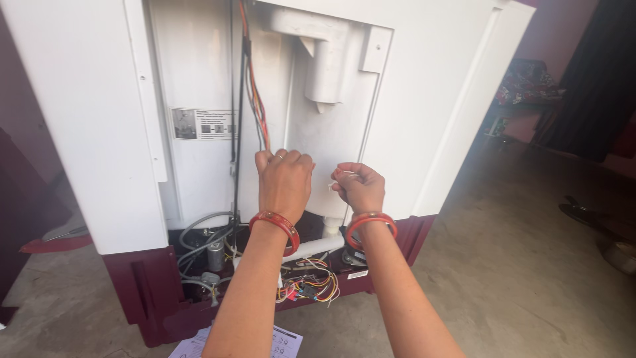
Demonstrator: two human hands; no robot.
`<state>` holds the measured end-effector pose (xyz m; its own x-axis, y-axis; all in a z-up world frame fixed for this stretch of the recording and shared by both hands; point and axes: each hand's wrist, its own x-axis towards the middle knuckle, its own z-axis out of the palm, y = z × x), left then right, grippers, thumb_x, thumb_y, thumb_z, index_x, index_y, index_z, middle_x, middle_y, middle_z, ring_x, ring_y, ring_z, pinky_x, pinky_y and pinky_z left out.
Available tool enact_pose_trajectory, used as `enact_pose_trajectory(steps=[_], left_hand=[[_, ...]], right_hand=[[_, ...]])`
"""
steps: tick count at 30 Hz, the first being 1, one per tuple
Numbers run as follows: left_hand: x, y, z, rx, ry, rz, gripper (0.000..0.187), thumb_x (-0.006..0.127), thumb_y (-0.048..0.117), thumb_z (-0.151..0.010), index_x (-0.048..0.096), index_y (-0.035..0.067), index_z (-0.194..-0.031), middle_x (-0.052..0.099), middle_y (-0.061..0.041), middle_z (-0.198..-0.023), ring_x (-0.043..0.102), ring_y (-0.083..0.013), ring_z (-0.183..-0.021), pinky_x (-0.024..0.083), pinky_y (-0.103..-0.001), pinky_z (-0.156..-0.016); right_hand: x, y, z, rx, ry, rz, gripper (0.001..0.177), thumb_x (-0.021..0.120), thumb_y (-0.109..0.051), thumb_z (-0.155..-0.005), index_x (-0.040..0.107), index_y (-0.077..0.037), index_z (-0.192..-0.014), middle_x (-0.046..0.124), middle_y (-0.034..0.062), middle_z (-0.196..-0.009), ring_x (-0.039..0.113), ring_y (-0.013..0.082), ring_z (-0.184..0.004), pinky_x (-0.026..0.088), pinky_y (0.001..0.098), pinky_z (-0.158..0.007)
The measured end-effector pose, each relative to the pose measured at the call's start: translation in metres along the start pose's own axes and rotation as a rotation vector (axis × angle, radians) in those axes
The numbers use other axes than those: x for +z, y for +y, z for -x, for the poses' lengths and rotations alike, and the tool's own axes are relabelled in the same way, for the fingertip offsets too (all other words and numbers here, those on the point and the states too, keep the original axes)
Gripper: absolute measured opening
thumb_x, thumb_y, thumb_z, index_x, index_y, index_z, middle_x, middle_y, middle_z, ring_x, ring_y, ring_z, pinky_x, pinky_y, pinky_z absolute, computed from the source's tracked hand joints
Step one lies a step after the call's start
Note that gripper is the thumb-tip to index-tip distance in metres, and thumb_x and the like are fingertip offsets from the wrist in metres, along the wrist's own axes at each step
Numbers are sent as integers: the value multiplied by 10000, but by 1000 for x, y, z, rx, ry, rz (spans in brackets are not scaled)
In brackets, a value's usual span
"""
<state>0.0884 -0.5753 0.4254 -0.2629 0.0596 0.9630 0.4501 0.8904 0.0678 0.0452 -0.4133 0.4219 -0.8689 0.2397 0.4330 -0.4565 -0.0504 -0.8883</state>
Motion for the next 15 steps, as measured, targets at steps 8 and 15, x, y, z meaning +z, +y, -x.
enact_pose_trajectory(steps=[8, 15], left_hand=[[-11, -36, -3, -425, 450, 375, 244, 736, 31, -835, 585, 11, -1025, 603, -153, -952, 611, -350, -887, 453, -470, -776], [21, -44, 4, -655, 298, 502, 177, 750, 65, -867, 674, 16, -1019, 625, -123, -803, 635, -343, -744, 490, -475, -700]], right_hand=[[60, -4, 11, -120, 21, -306, 316, 649, 95, -868, 634, 97, -1183, 722, 143, -941, 737, 185, -856, 653, 280, -791], [96, -12, 5, -84, 156, -355, 331, 657, 97, -842, 620, 75, -1170, 729, 159, -985, 747, 222, -872, 656, 339, -846]])
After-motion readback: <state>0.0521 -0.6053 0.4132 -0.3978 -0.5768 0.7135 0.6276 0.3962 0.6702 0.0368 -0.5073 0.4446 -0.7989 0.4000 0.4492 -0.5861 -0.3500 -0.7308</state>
